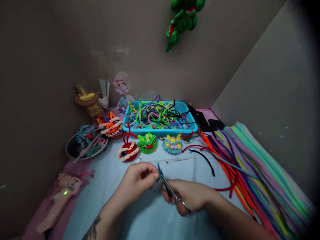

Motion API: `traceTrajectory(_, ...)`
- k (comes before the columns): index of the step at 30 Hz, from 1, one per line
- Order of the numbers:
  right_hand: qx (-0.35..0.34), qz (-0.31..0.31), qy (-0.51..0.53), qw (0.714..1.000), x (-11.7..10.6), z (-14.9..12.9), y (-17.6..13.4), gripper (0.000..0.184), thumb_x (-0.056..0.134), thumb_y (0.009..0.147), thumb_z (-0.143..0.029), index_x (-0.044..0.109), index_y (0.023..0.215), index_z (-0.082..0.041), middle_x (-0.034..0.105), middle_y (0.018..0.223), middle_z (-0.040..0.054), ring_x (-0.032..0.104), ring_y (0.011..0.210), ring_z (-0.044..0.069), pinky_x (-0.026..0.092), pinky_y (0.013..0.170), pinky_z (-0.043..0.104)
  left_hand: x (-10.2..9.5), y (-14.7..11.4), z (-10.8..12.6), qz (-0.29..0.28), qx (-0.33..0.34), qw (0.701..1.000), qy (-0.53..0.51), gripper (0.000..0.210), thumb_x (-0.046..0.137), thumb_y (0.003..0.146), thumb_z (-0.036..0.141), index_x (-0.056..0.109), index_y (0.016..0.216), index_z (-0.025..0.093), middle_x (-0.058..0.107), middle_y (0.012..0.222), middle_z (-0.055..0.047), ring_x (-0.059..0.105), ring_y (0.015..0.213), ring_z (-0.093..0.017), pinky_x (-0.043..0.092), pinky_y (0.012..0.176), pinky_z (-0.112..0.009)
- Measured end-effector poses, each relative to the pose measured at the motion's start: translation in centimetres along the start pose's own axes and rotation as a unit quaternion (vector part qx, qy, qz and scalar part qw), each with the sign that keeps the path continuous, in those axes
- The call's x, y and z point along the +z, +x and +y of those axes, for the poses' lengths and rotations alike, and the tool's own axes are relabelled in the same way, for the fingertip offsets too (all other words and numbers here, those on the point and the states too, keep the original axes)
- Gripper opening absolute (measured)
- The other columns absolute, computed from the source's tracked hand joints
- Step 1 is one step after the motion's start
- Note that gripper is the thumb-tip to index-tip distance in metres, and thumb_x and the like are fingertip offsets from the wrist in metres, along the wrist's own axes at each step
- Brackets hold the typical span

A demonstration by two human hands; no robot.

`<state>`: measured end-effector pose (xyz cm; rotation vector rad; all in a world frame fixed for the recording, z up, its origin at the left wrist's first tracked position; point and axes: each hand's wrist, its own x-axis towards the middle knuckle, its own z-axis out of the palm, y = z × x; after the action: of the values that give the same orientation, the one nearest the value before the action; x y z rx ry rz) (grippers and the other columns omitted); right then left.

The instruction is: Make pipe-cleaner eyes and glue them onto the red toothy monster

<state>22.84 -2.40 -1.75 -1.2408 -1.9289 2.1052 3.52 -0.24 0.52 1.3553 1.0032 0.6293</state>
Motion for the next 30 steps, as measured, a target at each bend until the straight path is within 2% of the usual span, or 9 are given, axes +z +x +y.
traceTrajectory(8,0.031,0.043,-0.028,0.998,0.0,0.4,0.0,0.031,0.061,0.052,-0.01,0.051,0.079,-0.019,0.046,0.066,-0.0071,0.038,0.058,0.008,0.031,0.05,0.019,-0.2,0.2,-0.4,0.021,-0.002,0.999,0.038,0.014,0.055,0.076,0.026,0.058,0.069,0.015,0.048,0.055,0.004,0.043,0.049,-0.008,0.034,0.049,-0.02)
traceTrajectory(19,0.039,0.028,-0.007,0.999,-0.1,1.1,0.6,0.022,0.062,0.054,-0.013,0.051,0.073,-0.017,0.044,0.06,-0.0092,0.037,0.052,0.005,0.029,0.044,0.016,-0.5,0.2,-0.4,0.025,-0.001,0.998,0.059,0.013,0.054,0.075,0.025,0.059,0.069,0.015,0.049,0.057,0.004,0.042,0.051,-0.008,0.033,0.049,-0.02)
traceTrajectory(28,0.042,0.033,0.089,0.995,0.1,3.0,1.0,0.022,0.07,0.052,-0.015,0.055,0.068,-0.016,0.048,0.051,-0.0107,0.04,0.047,0.005,0.033,0.045,0.015,-0.7,0.1,0.0,0.02,-0.006,0.999,0.049,0.014,0.056,0.075,0.028,0.059,0.068,0.015,0.048,0.054,0.004,0.043,0.049,-0.008,0.033,0.048,-0.02)
traceTrajectory(30,0.043,0.058,0.092,0.993,0.2,3.1,1.1,0.02,0.072,0.052,-0.017,0.055,0.062,-0.016,0.049,0.049,-0.0102,0.041,0.046,0.005,0.033,0.045,0.016,-0.7,0.1,0.0,0.022,-0.004,0.999,0.046,0.015,0.057,0.075,0.028,0.059,0.068,0.015,0.049,0.054,0.004,0.043,0.049,-0.008,0.033,0.048,-0.019)
